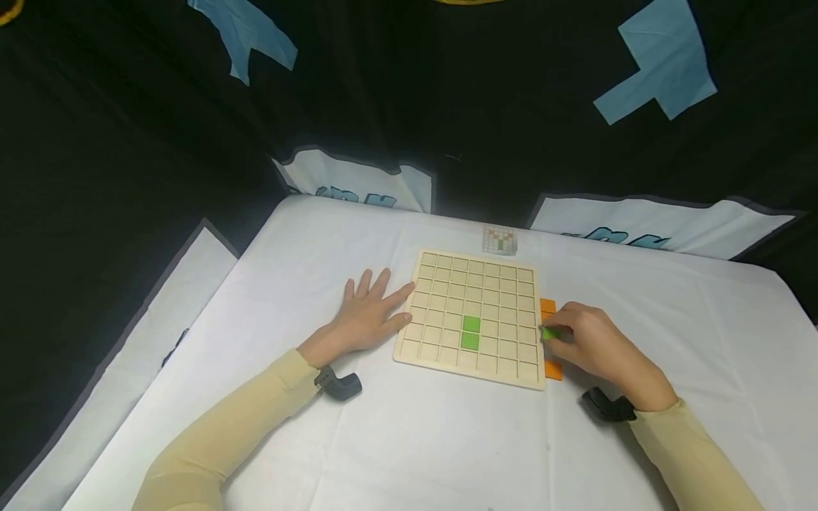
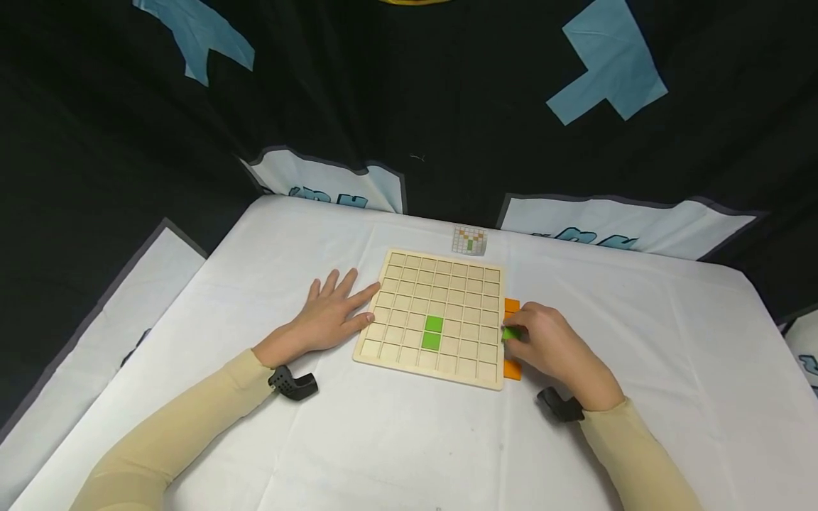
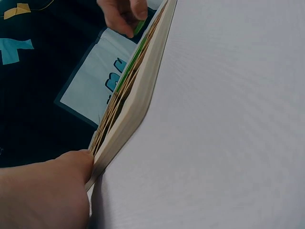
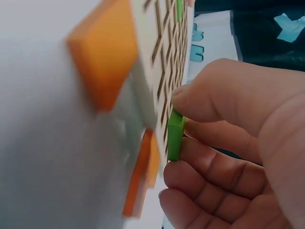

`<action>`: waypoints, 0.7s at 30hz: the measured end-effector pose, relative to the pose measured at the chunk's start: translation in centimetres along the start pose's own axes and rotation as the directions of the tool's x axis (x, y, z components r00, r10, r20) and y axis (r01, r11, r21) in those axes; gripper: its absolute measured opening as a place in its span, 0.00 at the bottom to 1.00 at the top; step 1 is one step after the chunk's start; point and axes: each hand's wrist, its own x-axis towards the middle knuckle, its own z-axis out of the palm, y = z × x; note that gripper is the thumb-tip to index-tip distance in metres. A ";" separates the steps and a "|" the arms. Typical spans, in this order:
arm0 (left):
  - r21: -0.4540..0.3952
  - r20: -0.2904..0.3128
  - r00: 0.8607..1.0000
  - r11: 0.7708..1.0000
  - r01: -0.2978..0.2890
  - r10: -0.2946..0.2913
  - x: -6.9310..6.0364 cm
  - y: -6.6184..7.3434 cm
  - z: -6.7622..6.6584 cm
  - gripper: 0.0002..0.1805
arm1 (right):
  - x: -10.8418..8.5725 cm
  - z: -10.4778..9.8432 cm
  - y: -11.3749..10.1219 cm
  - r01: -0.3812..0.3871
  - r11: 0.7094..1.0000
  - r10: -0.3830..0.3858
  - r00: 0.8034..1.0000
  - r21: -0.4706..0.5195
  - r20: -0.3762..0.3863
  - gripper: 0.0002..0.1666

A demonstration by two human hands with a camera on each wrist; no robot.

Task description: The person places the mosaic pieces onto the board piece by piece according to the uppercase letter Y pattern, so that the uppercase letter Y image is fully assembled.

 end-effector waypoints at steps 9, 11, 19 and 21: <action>0.002 0.004 1.000 1.000 -0.003 0.003 0.0 0.1 0.0 0.34 | 3.3 0.9 -1.5 0.045 0.998 -0.046 0.999 0.034 0.024 0.11; 0.004 0.009 1.000 1.000 -0.005 0.005 -0.1 0.1 0.0 0.35 | 3.9 1.1 -1.8 0.067 0.997 -0.068 0.997 0.034 0.026 0.10; 0.010 0.005 1.000 1.000 -0.009 0.009 -0.1 0.1 0.0 0.34 | 6.3 1.9 -3.2 0.138 0.990 -0.139 0.990 0.030 0.036 0.08; 0.011 0.003 1.000 1.000 -0.009 0.009 -0.1 0.1 -0.1 0.34 | 6.8 2.1 -3.5 0.138 0.990 -0.140 0.989 0.033 0.040 0.09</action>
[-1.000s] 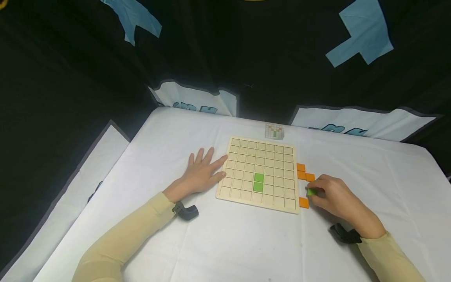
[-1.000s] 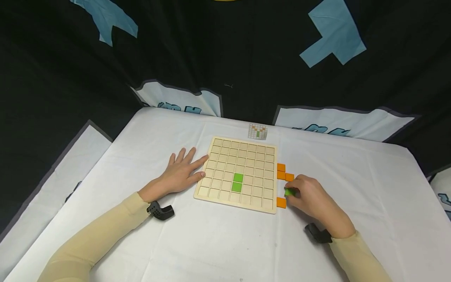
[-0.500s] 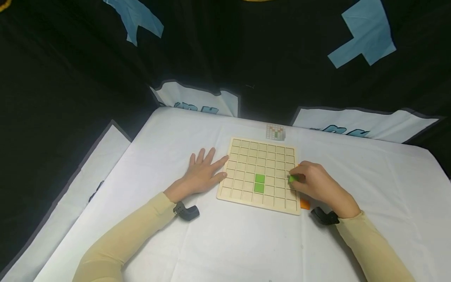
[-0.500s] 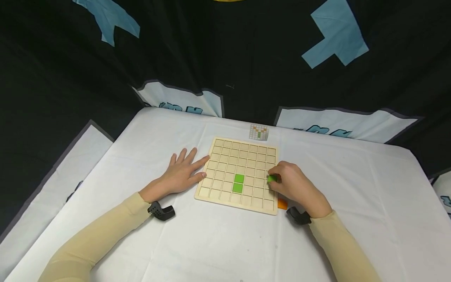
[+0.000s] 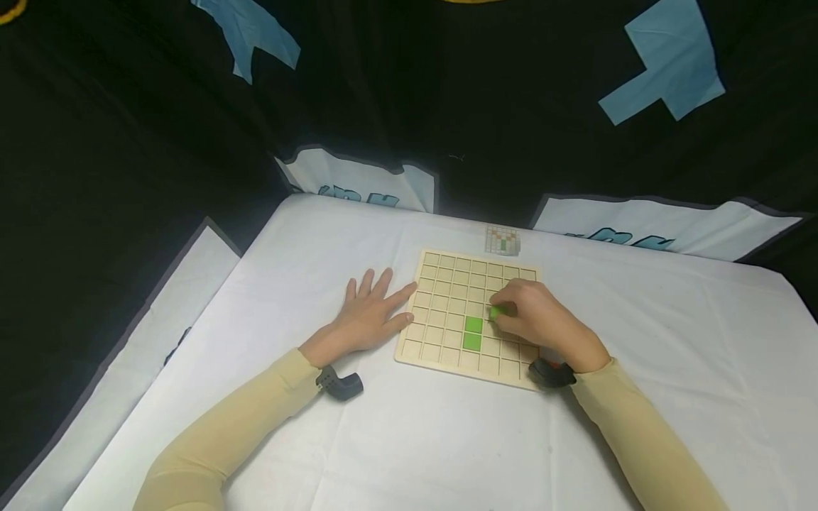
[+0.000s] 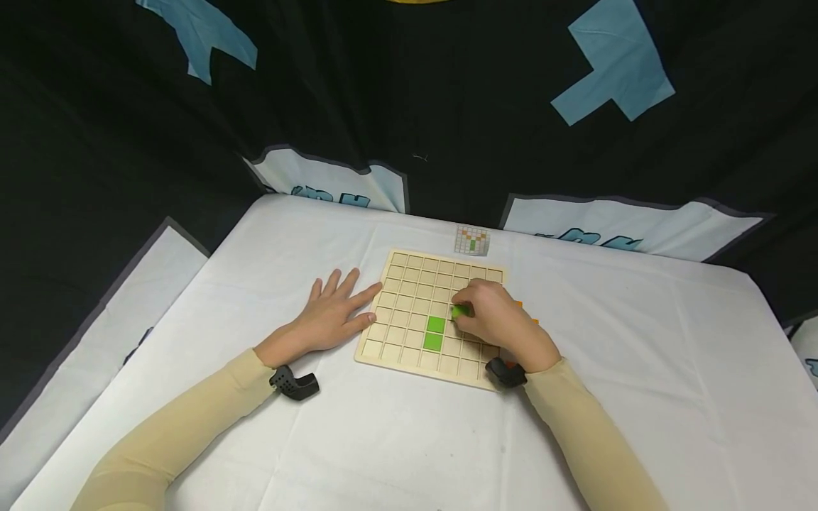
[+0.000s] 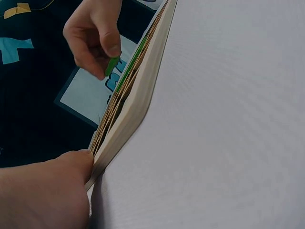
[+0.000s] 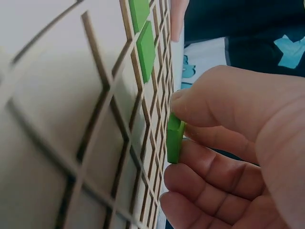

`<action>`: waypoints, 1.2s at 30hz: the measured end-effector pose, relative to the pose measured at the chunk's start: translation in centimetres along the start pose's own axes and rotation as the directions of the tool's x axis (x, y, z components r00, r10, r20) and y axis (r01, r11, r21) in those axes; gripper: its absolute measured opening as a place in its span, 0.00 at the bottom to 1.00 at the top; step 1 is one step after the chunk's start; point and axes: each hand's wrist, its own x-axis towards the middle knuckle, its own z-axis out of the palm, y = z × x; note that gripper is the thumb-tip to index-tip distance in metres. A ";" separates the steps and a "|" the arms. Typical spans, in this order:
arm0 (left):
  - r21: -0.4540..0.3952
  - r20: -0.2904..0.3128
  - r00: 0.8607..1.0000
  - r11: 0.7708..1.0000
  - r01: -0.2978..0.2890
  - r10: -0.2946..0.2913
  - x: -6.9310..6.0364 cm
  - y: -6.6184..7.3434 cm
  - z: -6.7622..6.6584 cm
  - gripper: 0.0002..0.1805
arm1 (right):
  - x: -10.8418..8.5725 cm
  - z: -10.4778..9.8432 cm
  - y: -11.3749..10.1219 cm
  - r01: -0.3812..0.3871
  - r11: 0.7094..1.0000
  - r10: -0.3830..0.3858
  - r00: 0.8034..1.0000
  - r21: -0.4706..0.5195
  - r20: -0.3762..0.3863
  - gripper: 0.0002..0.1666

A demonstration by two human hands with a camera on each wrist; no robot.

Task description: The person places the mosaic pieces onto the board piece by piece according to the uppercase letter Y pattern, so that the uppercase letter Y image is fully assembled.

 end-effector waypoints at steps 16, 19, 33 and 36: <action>0.000 0.005 1.000 1.000 -0.001 0.001 0.0 0.1 0.0 0.34 | 2.1 1.4 -0.6 0.033 0.999 -0.033 0.999 0.030 0.014 0.09; 0.001 0.002 1.000 1.000 -0.001 0.001 -0.1 0.2 -0.2 0.34 | 2.3 1.4 -0.8 0.035 0.999 -0.036 0.999 0.027 0.021 0.10; 0.009 0.003 1.000 1.000 -0.002 0.002 0.0 0.1 0.0 0.34 | 3.0 1.5 -1.4 -0.049 0.998 0.045 0.994 0.039 0.099 0.17; 0.008 0.005 1.000 1.000 0.002 -0.002 0.0 0.1 0.0 0.34 | 3.0 1.5 -1.4 -0.053 0.998 0.049 0.994 0.038 0.094 0.18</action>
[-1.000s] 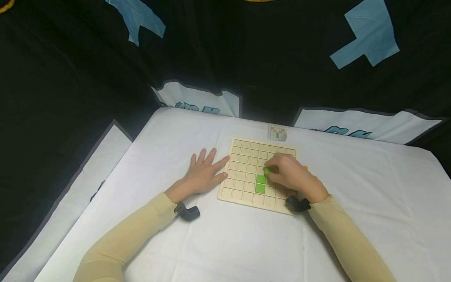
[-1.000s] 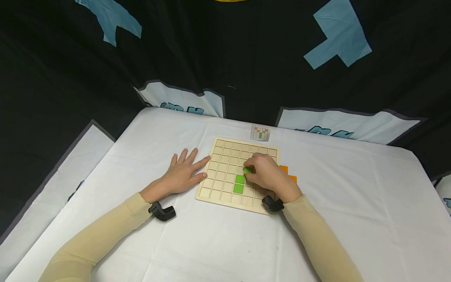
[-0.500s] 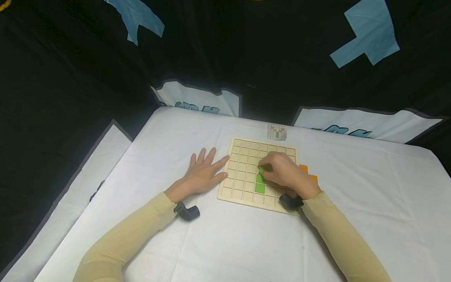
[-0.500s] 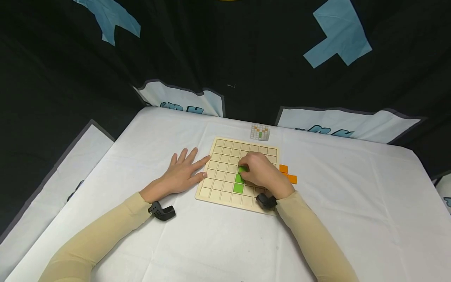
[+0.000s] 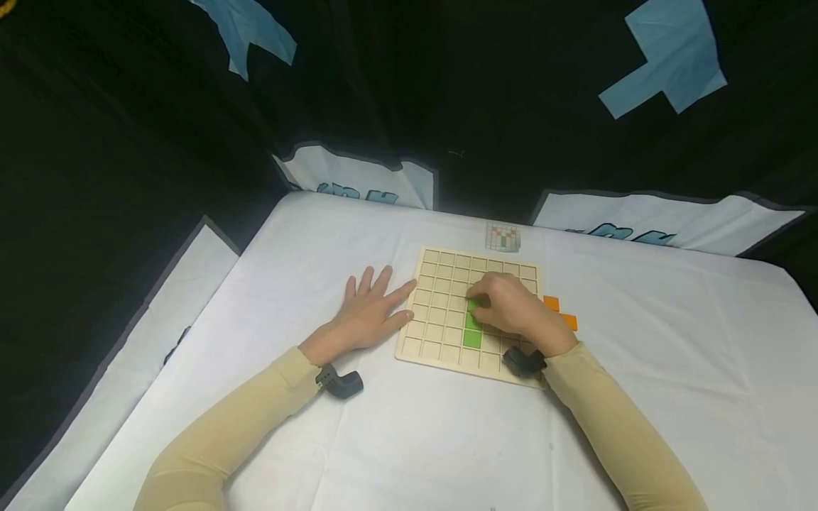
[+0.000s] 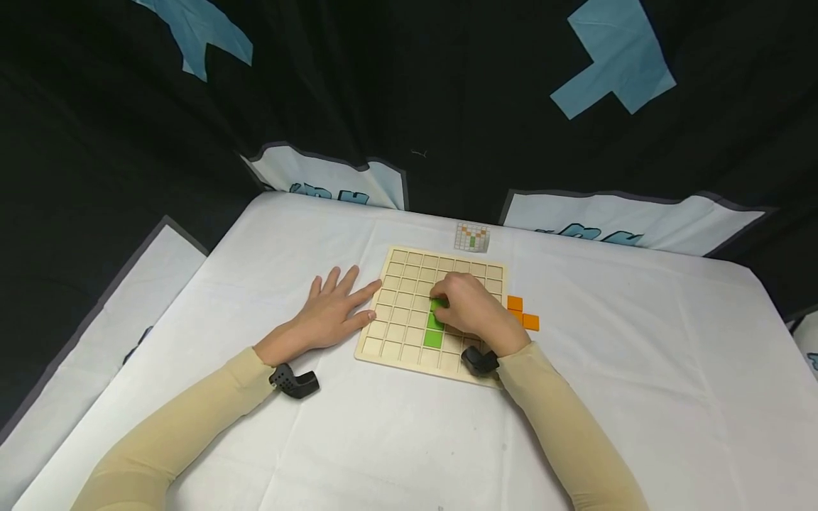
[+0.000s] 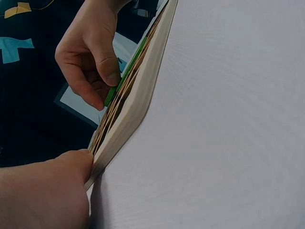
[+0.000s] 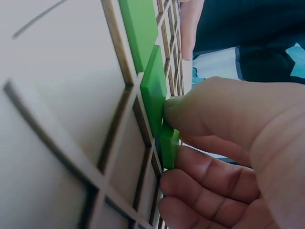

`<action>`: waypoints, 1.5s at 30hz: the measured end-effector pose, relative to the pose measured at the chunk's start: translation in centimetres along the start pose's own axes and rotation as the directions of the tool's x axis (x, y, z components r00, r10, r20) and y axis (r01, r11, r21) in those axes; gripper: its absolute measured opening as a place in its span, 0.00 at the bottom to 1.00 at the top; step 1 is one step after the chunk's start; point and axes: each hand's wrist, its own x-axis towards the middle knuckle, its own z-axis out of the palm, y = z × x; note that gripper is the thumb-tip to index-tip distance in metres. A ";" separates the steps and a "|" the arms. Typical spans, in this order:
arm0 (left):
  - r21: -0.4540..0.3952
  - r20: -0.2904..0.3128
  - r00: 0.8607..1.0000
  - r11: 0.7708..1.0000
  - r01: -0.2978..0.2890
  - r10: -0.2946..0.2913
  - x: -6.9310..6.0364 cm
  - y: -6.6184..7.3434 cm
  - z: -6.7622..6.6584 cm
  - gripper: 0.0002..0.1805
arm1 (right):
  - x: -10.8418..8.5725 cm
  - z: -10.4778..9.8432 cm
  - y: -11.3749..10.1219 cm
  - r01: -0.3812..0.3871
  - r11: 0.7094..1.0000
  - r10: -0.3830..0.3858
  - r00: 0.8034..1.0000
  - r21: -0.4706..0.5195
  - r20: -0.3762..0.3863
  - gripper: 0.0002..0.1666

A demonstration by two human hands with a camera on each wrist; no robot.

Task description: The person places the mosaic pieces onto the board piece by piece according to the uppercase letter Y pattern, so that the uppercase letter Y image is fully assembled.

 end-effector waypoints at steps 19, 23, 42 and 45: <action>-0.001 -0.004 1.000 1.000 -0.006 0.006 0.0 -0.1 -0.1 0.34 | 0.1 0.0 0.0 0.017 1.000 -0.017 1.000 -0.009 -0.010 0.14; -0.002 -0.008 1.000 1.000 -0.005 0.005 0.0 0.0 -0.1 0.34 | 0.1 0.1 -0.1 0.015 1.000 -0.015 1.000 -0.012 -0.002 0.11; 0.000 -0.010 1.000 1.000 -0.003 0.003 0.0 -0.1 -0.1 0.34 | 0.1 0.1 0.0 0.000 1.000 0.000 1.000 0.005 -0.007 0.15; -0.002 -0.011 1.000 1.000 -0.005 0.005 0.0 -0.1 -0.1 0.34 | 0.1 0.2 0.1 0.008 1.000 -0.008 1.000 0.002 -0.007 0.13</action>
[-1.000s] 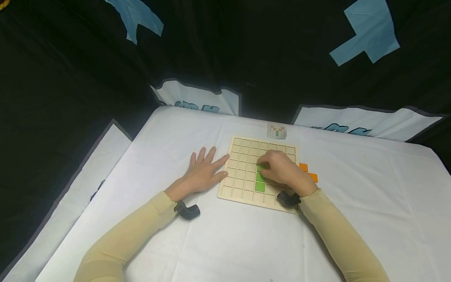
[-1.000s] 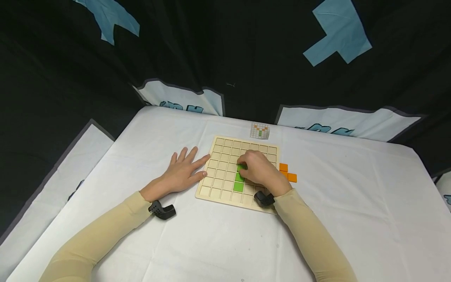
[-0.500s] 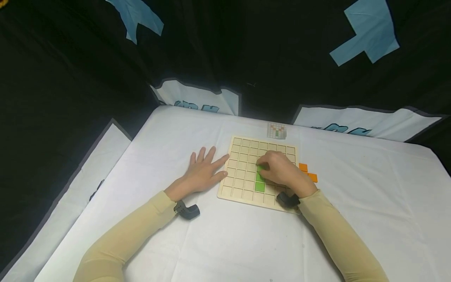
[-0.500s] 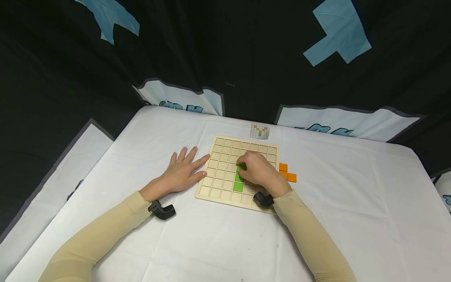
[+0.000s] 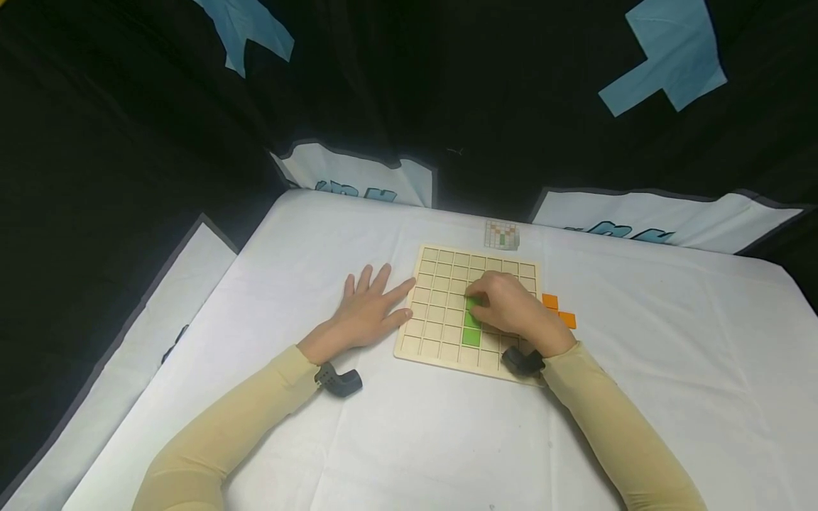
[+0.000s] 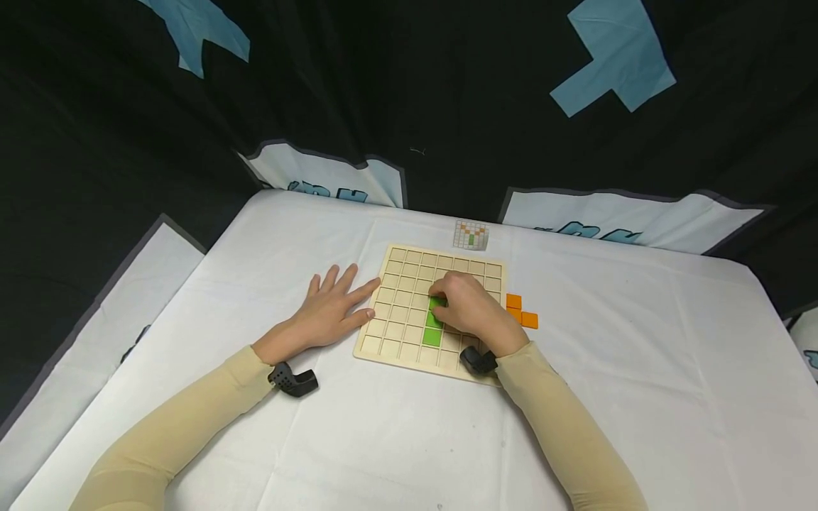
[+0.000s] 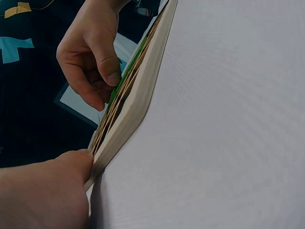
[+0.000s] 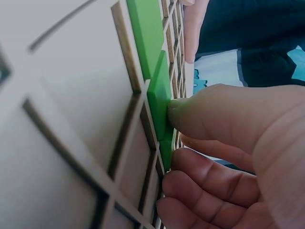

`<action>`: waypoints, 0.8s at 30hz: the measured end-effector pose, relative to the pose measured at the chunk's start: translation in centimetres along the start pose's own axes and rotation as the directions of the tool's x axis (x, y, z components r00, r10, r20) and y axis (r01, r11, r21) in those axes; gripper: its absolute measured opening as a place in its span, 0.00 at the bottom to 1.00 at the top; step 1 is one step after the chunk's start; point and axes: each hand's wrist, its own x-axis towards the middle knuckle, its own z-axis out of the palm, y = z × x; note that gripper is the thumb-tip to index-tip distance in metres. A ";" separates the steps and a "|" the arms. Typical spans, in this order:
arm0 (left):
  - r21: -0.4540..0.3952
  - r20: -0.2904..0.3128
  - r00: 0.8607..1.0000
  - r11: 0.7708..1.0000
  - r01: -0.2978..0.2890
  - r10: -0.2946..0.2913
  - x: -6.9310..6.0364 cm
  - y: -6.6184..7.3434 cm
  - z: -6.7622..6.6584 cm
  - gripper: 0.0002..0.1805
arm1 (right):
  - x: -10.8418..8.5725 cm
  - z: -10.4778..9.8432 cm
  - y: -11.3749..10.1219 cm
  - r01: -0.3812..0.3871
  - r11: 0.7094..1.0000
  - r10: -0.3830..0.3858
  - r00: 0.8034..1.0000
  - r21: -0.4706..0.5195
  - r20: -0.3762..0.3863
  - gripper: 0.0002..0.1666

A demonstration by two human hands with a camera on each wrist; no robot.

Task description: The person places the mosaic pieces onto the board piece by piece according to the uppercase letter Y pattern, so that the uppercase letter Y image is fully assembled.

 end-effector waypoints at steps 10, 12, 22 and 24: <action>-0.007 0.007 1.000 1.000 0.002 -0.002 -0.1 0.0 0.0 0.34 | -0.1 -0.1 -0.1 -0.015 1.000 0.015 1.000 0.003 0.002 0.15; -0.008 0.010 1.000 1.000 0.003 -0.003 -0.1 0.0 -0.1 0.34 | -0.1 0.0 0.0 -0.017 1.000 0.017 1.000 0.004 0.004 0.15; 0.001 0.018 1.000 1.000 0.006 -0.006 -0.1 0.1 -0.1 0.35 | 0.0 0.1 0.1 -0.013 1.000 0.013 1.000 0.011 -0.005 0.15; -0.001 0.015 1.000 1.000 0.005 -0.005 -0.1 0.1 -0.1 0.35 | 0.0 0.1 0.1 -0.018 1.000 0.018 1.000 0.012 -0.008 0.16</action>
